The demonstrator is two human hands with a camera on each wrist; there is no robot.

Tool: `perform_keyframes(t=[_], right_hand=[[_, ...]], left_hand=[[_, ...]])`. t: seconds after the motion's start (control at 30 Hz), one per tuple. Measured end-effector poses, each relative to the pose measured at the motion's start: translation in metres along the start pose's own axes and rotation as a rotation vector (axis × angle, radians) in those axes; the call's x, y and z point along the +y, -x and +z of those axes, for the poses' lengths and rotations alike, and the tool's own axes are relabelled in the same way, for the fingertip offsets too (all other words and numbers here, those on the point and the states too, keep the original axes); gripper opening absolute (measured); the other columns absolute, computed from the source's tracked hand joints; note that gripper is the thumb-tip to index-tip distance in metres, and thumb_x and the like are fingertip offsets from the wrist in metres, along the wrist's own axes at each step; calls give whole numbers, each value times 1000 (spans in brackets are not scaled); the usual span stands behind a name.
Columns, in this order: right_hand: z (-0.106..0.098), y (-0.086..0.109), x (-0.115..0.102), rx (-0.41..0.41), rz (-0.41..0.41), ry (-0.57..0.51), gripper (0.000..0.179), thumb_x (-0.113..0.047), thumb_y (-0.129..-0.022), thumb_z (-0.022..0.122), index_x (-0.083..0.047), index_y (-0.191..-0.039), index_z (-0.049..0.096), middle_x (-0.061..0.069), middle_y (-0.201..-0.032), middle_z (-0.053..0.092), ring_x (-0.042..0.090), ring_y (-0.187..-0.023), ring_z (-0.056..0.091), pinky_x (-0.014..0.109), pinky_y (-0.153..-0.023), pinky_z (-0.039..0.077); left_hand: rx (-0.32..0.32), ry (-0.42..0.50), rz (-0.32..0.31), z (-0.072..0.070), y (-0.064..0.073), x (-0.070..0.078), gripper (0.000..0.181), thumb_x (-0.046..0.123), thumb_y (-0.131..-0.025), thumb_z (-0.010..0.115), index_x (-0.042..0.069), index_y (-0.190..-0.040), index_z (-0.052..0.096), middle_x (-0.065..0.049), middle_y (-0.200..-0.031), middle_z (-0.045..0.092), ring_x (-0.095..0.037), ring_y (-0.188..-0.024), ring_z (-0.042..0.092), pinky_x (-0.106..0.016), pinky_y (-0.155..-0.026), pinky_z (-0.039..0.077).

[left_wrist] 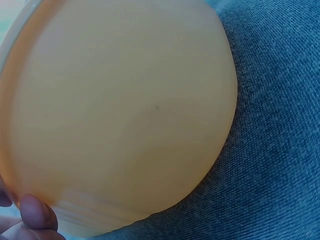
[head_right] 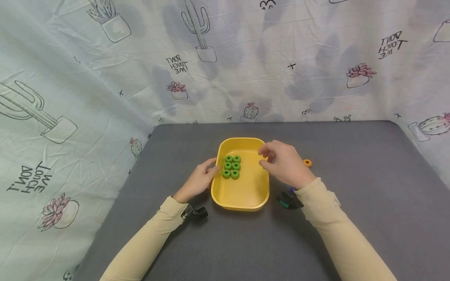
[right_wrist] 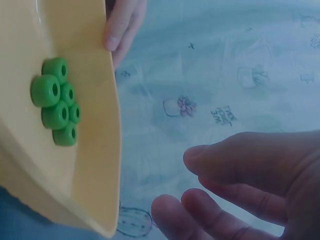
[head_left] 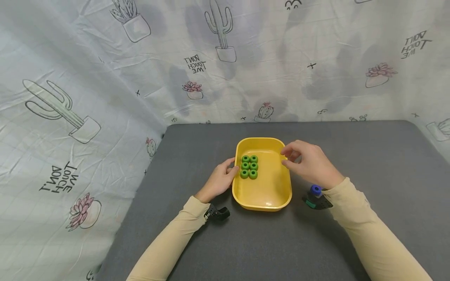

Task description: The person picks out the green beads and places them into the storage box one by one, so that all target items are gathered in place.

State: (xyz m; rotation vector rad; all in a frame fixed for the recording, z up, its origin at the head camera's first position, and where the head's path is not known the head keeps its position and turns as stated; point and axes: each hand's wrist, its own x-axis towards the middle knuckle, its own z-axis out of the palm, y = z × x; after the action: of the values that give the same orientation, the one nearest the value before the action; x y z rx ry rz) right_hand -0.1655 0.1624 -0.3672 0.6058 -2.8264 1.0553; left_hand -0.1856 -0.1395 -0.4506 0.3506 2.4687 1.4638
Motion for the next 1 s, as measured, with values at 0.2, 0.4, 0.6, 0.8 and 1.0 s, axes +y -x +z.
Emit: perform_keyframes(t=[0.2,0.4,0.6,0.8,1.0], right_hand=[[-11,11,9,50,10,-9,22,-15,-94,78,-11,-116,73,9,-110,71,19,-89,65,34,-74,53],[-21,19,21,102,18,20,23,-15,-94,78,-12,-117,73,6,-110,70,21,-85,67,29,-64,52],[-28,25,31,93,62,31,26,-17,-96,77,-11,-120,72,9,-113,68,25,-85,68,29,-58,52],[-29,28,44,85,94,50,29,-17,-95,77,-9,-122,71,12,-114,69,28,-91,70,32,-64,52],[-25,29,57,64,115,55,33,-18,-96,77,-5,-126,69,19,-121,68,32,-94,71,40,-70,53]], left_hand=[[5,-1,-17,1,0,1,54,26,-112,50,6,-160,38,-3,-68,56,-13,-54,49,-26,-54,40],[11,2,-27,2,1,3,54,26,-112,50,5,-160,38,-9,-70,57,-14,-53,48,-26,-53,39],[10,10,-33,2,1,4,54,25,-111,50,6,-160,38,-9,-70,57,-13,-53,48,-26,-53,39],[13,19,-27,3,1,3,53,24,-111,50,5,-159,39,-9,-70,57,-13,-53,48,-26,-53,39],[17,11,-27,2,1,3,52,25,-112,50,6,-159,40,-11,-73,60,-13,-55,49,-26,-54,40]])
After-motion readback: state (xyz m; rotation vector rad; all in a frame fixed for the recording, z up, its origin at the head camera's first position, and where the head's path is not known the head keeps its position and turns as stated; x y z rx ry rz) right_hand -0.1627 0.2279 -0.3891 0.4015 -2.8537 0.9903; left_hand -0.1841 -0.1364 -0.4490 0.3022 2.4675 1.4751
